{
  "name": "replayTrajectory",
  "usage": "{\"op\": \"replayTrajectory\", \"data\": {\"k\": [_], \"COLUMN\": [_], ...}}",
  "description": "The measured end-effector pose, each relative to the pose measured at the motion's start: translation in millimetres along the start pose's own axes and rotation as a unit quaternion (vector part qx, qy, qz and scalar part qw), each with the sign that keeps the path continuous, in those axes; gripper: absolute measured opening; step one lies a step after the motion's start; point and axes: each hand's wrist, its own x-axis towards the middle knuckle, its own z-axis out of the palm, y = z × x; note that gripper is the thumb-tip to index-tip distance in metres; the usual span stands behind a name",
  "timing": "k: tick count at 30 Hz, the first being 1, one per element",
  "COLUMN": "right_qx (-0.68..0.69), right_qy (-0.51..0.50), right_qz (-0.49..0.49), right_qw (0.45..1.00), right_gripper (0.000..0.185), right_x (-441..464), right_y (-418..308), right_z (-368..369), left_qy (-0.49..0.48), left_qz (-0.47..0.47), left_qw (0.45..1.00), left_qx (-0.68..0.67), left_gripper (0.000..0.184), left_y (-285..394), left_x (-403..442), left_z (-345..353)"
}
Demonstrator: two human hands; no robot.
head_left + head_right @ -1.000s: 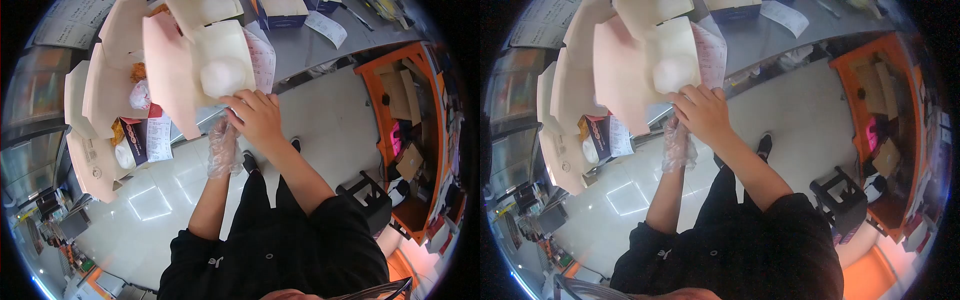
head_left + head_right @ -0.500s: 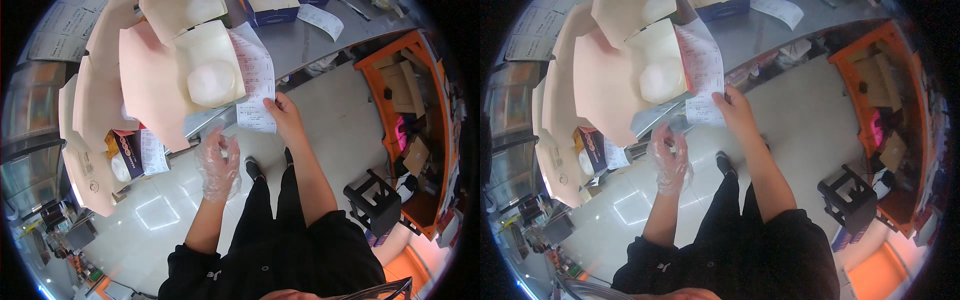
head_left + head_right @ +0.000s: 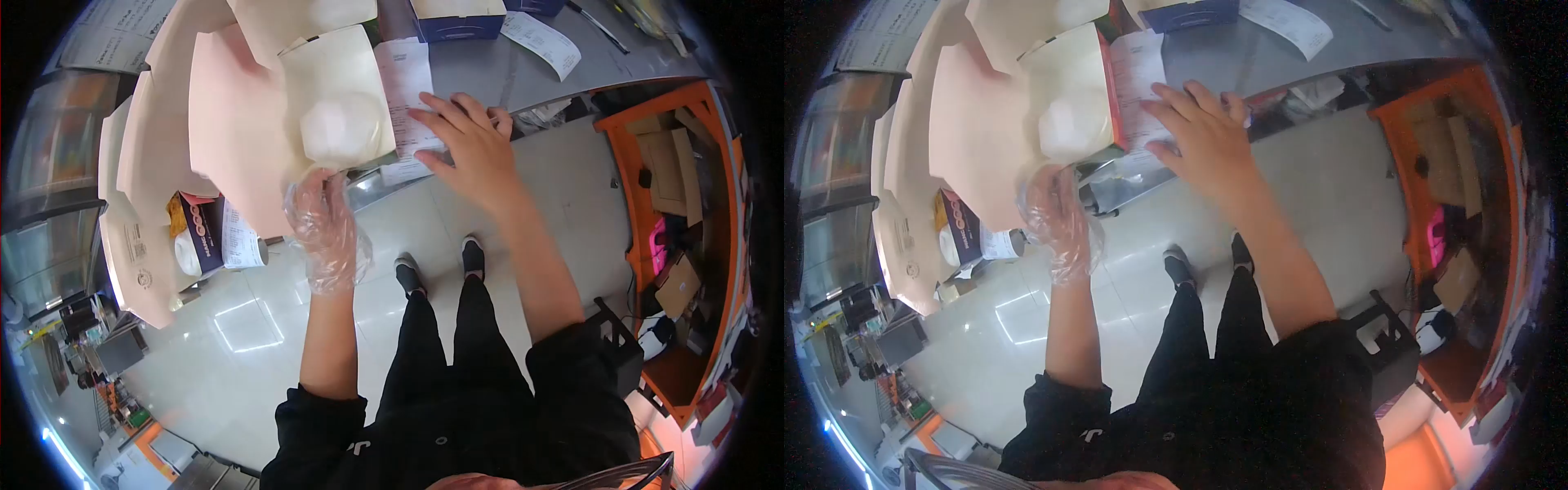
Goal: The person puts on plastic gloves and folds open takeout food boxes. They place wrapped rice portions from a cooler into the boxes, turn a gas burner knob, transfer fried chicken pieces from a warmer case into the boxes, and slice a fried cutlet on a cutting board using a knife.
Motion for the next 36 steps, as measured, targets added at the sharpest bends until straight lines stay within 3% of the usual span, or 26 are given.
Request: {"op": "replayTrajectory", "data": {"k": [2, 5, 7, 9, 10, 12, 14, 16, 19, 20, 21, 22, 23, 24, 25, 26, 27, 28, 29, 30, 31, 33, 35, 36], "right_qx": [0.022, 0.03, 0.033, 0.033, 0.03, 0.025, 0.059, 0.055, 0.07, 0.095, 0.083, 0.265, 0.436, 0.424, 0.523, 0.616, 0.61, 0.577, 0.544, 0.54, 0.56, 0.578, 0.536, 0.536], "right_qy": [-0.03, -0.063, -0.063, -0.058, -0.059, -0.058, -0.011, 0.022, 0.062, 0.07, 0.079, 0.137, 0.186, 0.19, 0.176, 0.159, 0.16, 0.162, 0.163, 0.164, 0.158, 0.156, 0.156, 0.161], "right_qz": [-0.02, -0.02, -0.026, -0.029, -0.036, -0.045, -0.053, -0.048, -0.008, 0.025, 0.025, 0.087, 0.144, 0.14, 0.168, 0.194, 0.194, 0.243, 0.29, 0.294, 0.299, 0.31, 0.328, 0.332], "right_qw": [0.999, 0.997, 0.997, 0.997, 0.997, 0.997, 0.997, 0.997, 0.996, 0.993, 0.993, 0.95, 0.869, 0.874, 0.817, 0.747, 0.752, 0.763, 0.771, 0.771, 0.757, 0.739, 0.762, 0.759], "right_gripper": [0.044, 0.043, 0.043, 0.043, 0.044, 0.045, 0.048, 0.049, 0.051, 0.051, 0.051, 0.046, 0.042, 0.042, 0.036, 0.031, 0.031, 0.028, 0.026, 0.026, 0.026, 0.027, 0.025, 0.025], "right_x": [1.9, 5.4, 4.4, 3.8, 2.8, -1.3, -8.6, -22.5, -45.6, -53.6, -57.2, -57.3, -62.2, -67.3, -71.5, -73.9, -77.5, -85.3, -91.8, -100.2, -109.2, -125.0, -136.2, -139.9], "right_y": [-0.5, 4.6, 6.0, 7.7, 8.7, 11.5, 16.2, 14.6, 2.3, -2.8, -9.4, -16.8, -21.9, -21.9, -19.7, -19.1, -24.2, -32.4, -38.5, -41.8, -44.2, -49.7, -56.0, -59.2], "right_z": [-0.4, 1.5, 3.9, 3.9, 3.5, 2.9, 6.8, 7.1, 16.7, 24.4, 36.7, 52.8, 69.3, 88.3, 107.9, 122.0, 128.5, 132.4, 137.3, 144.0, 149.3, 157.7, 161.9, 159.1], "left_qy": [-0.027, -0.002, -0.039, -0.007, -0.006, -0.016, -0.221, -0.278, -0.41, -0.419, -0.394, -0.377, -0.509, -0.545, -0.513, -0.182, -0.064, -0.205, -0.447, -0.499, -0.53, -0.552, -0.438, -0.387], "left_qz": [-0.094, -0.083, -0.059, -0.133, -0.132, 0.003, -0.065, 0.023, -0.059, -0.05, 0.022, -0.078, -0.339, -0.404, -0.627, -0.774, -0.93, -0.89, -0.665, -0.744, -0.729, -0.672, -0.74, -0.765], "left_qw": [0.993, 0.996, 0.995, 0.99, 0.99, 0.996, 0.968, 0.951, 0.902, 0.897, 0.897, 0.923, 0.791, 0.729, 0.583, 0.561, 0.29, 0.301, 0.194, 0.38, 0.416, 0.49, 0.509, 0.51], "left_qx": [-0.058, -0.014, 0.064, -0.041, -0.04, 0.092, 0.103, 0.132, 0.123, 0.13, 0.199, 0.029, 0.018, 0.085, 0.052, -0.232, -0.218, -0.273, -0.567, -0.23, -0.123, -0.066, -0.049, -0.07], "left_gripper": [0.007, 0.01, 0.015, 0.021, 0.021, 0.03, 0.038, 0.043, 0.041, 0.04, 0.041, 0.043, 0.043, 0.047, 0.047, 0.038, 0.041, 0.039, 0.04, 0.037, 0.037, 0.042, 0.042, 0.042], "left_y": [8.5, 16.1, 24.7, 23.0, 22.5, 27.6, 22.8, -13.8, -36.5, -44.2, -62.1, -81.1, -107.6, -124.1, -174.3, -159.4, -191.3, -186.6, -208.3, -192.8, -194.5, -192.6, -199.5, -184.7], "left_x": [3.4, 11.8, 13.8, 6.9, 2.1, -10.5, -49.7, -129.4, -215.7, -246.9, -299.9, -330.8, -397.6, -444.4, -563.4, -594.0, -576.8, -591.7, -597.9, -613.8, -627.7, -632.9, -607.4, -553.5], "left_z": [0.9, 14.2, 14.4, 20.0, 16.0, -6.9, -45.6, -82.1, -159.5, -188.1, -219.1, -241.8, -284.0, -317.7, -361.6, -406.6, -419.3, -449.2, -460.5, -469.9, -462.1, -435.5, -387.3, -348.5]}}
